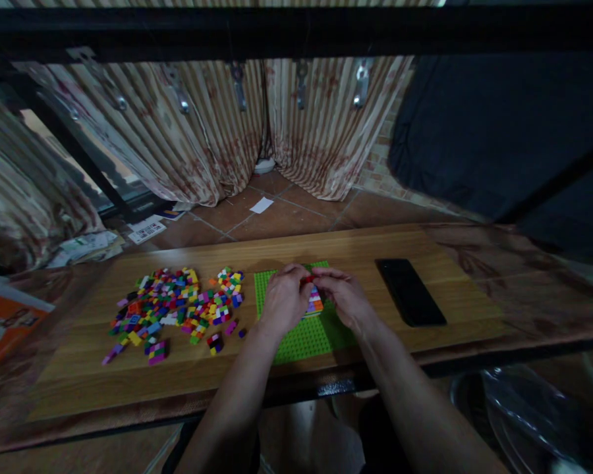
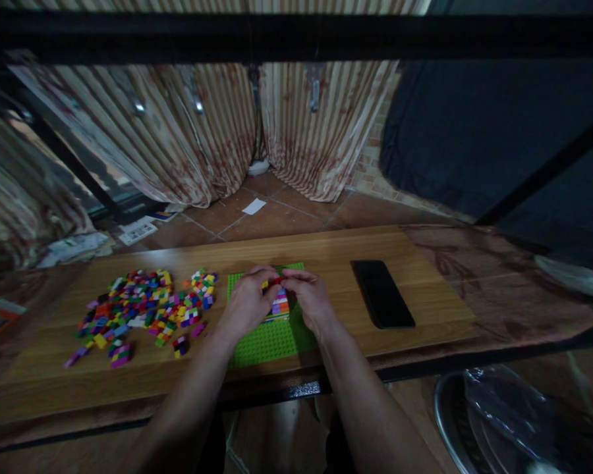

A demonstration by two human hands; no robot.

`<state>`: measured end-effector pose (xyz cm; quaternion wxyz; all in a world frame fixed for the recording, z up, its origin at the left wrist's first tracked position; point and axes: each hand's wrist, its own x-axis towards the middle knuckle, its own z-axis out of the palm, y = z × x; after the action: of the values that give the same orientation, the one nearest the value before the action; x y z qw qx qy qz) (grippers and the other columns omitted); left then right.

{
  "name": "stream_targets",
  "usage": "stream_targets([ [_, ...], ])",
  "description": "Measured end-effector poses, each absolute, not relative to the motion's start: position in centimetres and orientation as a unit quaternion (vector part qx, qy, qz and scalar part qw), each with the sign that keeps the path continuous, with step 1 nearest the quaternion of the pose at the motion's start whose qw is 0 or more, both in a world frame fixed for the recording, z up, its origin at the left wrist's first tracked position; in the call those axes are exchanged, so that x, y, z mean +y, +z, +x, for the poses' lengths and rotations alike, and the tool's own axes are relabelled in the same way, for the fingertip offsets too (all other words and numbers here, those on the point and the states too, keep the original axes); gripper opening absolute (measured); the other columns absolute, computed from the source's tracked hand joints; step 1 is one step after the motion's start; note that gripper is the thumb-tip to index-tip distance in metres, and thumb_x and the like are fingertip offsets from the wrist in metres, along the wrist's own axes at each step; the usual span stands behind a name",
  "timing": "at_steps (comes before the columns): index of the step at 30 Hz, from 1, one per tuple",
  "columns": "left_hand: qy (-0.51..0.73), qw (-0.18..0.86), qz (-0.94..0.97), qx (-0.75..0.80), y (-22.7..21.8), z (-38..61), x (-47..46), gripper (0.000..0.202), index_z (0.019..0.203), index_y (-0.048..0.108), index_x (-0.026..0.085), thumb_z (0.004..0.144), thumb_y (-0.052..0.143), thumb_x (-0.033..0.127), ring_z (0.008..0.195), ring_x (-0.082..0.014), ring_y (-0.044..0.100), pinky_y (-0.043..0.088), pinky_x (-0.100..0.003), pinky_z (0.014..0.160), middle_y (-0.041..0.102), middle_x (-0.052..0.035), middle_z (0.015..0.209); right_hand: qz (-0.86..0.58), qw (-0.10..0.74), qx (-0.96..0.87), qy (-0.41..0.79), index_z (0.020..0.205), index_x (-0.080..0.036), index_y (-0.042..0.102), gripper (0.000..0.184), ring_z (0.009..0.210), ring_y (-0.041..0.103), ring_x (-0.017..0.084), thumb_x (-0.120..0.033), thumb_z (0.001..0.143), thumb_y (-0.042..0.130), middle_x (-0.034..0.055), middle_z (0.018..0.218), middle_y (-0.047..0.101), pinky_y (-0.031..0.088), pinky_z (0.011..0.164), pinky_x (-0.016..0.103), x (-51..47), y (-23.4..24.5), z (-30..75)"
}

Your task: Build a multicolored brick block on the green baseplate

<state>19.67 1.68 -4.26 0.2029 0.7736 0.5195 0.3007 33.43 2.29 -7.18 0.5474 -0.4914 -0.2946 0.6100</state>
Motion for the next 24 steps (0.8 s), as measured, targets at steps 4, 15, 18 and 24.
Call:
stream_targets([
  [4,0.319,0.275,0.741,0.523,-4.5,19.6,2.1,0.015,0.09,0.07,0.018,0.08,0.059,0.016,0.085,-0.0177,0.065,0.049,-0.031,0.082,0.07,-0.0043,0.092,-0.466,0.532,-0.278,0.65,0.075,-0.021,0.07,0.025,0.065,0.067,0.018,-0.019,0.051,0.076,-0.0006,0.067,0.073,0.055,0.068,0.033,2.2,-7.0,33.6],
  [15,0.386,0.483,0.598,0.51,-5.9,19.1,3.5,0.017,0.079,0.075,0.016,0.064,0.075,0.024,0.065,-0.0133,0.063,0.049,-0.025,0.065,0.072,-0.0012,0.074,-0.475,0.492,-0.312,0.659,0.074,-0.022,0.071,0.018,0.064,0.066,0.017,-0.017,0.056,0.07,0.0,0.065,0.072,0.053,0.068,0.032,2.7,-7.5,34.2],
  [18,0.39,0.511,0.576,0.504,-6.1,19.1,3.6,0.021,0.078,0.075,0.016,0.061,0.078,0.027,0.065,-0.0137,0.063,0.05,-0.026,0.064,0.073,-0.002,0.074,-0.488,0.484,-0.309,0.658,0.075,-0.021,0.071,0.018,0.064,0.066,0.017,-0.016,0.057,0.069,0.0004,0.066,0.072,0.051,0.068,0.032,2.8,-7.5,34.2],
  [24,0.393,0.516,0.558,0.517,-6.4,19.1,3.6,0.022,0.078,0.076,0.015,0.059,0.079,0.026,0.063,-0.013,0.062,0.05,-0.025,0.063,0.073,-0.0023,0.073,-0.494,0.489,-0.305,0.651,0.071,-0.022,0.07,0.014,0.062,0.065,0.018,-0.018,0.057,0.069,0.0009,0.064,0.072,0.051,0.064,0.031,2.7,-7.2,34.0],
])
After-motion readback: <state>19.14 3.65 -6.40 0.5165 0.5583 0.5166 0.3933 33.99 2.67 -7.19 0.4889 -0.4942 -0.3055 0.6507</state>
